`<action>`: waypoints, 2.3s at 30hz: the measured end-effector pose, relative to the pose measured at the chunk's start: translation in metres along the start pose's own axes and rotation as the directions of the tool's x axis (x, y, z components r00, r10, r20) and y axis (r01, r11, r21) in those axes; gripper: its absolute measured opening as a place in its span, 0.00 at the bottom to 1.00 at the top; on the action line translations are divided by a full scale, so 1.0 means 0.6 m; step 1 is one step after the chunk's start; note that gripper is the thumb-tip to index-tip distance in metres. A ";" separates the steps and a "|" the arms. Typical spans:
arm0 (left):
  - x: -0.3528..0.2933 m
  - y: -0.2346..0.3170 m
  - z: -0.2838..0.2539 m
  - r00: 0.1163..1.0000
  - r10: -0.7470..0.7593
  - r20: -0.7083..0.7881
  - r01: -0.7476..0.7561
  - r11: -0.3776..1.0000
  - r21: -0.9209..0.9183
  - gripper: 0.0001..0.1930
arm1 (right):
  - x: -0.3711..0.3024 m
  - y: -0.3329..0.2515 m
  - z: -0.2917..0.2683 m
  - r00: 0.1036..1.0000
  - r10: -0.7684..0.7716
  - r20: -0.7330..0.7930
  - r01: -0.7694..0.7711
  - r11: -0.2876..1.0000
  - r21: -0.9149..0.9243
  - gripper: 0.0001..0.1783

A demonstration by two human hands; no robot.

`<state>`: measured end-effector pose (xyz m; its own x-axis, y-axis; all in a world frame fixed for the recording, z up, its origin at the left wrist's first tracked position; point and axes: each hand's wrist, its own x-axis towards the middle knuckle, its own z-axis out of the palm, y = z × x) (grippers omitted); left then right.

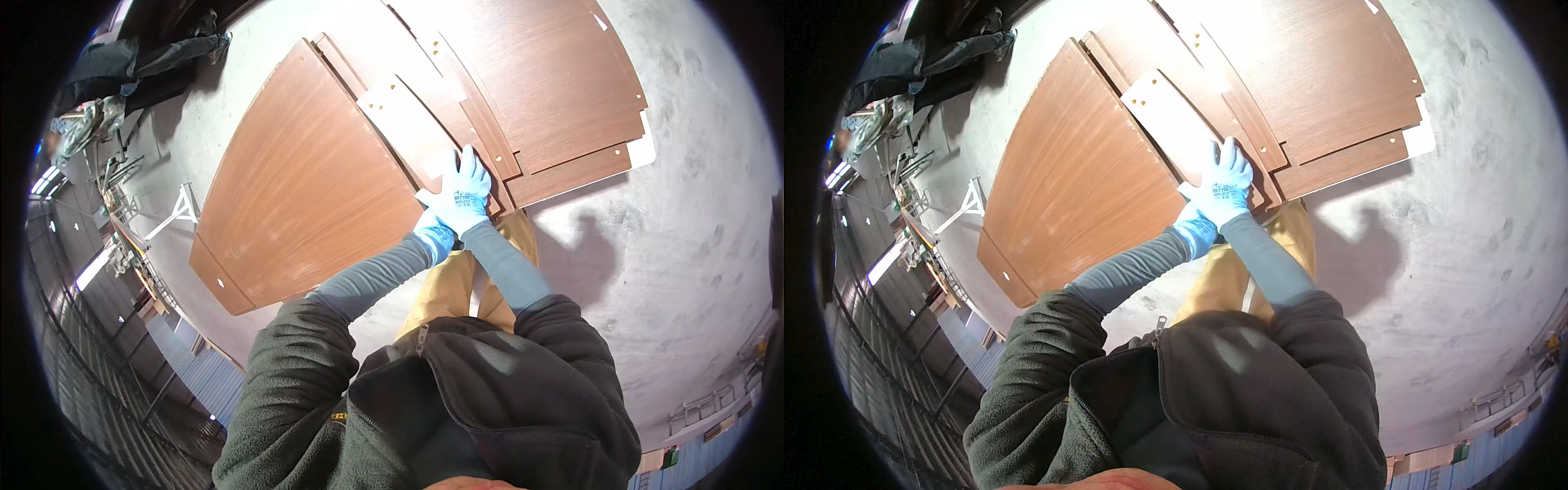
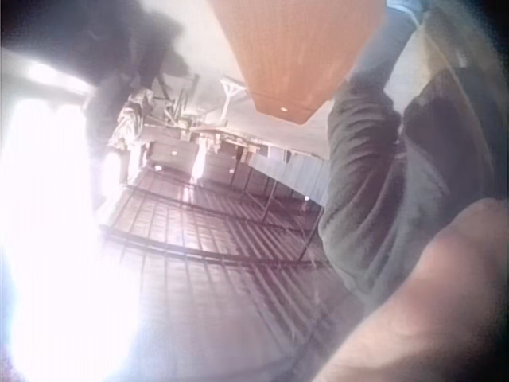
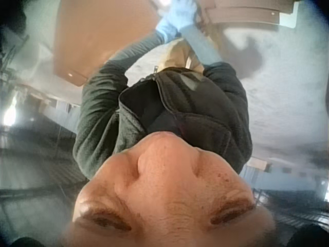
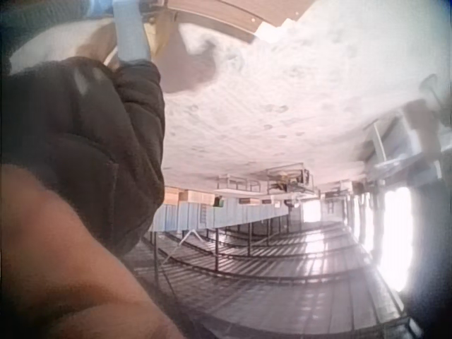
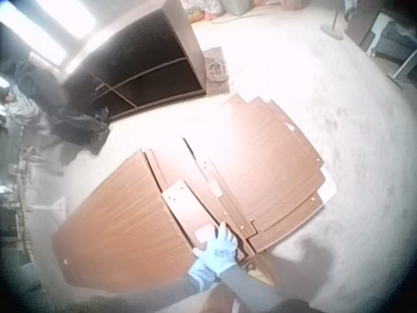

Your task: The person applies adhesive to the edges of flat-pack wooden panels and joins them together to form a cabinet. They handle multiple panels, align edges, and press them to bond. A second person assists by handing over panels and positioning them.

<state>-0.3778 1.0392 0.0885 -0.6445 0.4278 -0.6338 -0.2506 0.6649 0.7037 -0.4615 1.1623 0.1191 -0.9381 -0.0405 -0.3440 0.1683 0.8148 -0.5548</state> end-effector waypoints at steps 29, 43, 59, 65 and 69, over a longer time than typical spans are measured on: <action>-0.020 0.038 -0.023 0.879 -0.115 0.463 -0.355 0.492 0.795 0.11 | 0.098 -0.066 0.053 0.897 -0.263 0.355 0.244 0.965 0.097 0.19; -0.105 0.120 -0.079 0.956 -0.006 0.294 -0.211 0.684 0.698 0.13 | -0.028 0.025 -0.060 0.950 -0.298 0.097 0.243 0.895 0.373 0.22; -0.157 0.303 -0.008 0.932 -0.264 -0.247 0.127 0.878 -0.461 0.21 | -0.150 0.029 -0.178 0.868 -0.049 0.494 -0.475 0.208 0.855 0.36; -0.195 0.349 -0.021 0.970 -0.144 -0.194 0.025 0.859 -0.511 0.21 | -0.151 0.004 -0.247 0.816 -0.132 0.563 -0.573 -0.048 0.818 0.26; -0.213 0.362 -0.025 0.963 -0.160 -0.215 0.015 0.834 -0.552 0.20 | -0.162 -0.008 -0.255 0.859 -0.041 0.510 -0.498 0.168 0.851 0.32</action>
<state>-0.3604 1.1200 0.3273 -0.7359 0.1744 -0.6542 -0.6177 0.2226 0.7542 -0.4172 1.2510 0.2711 -0.6582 -0.3638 -0.6591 0.7527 -0.3348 -0.5669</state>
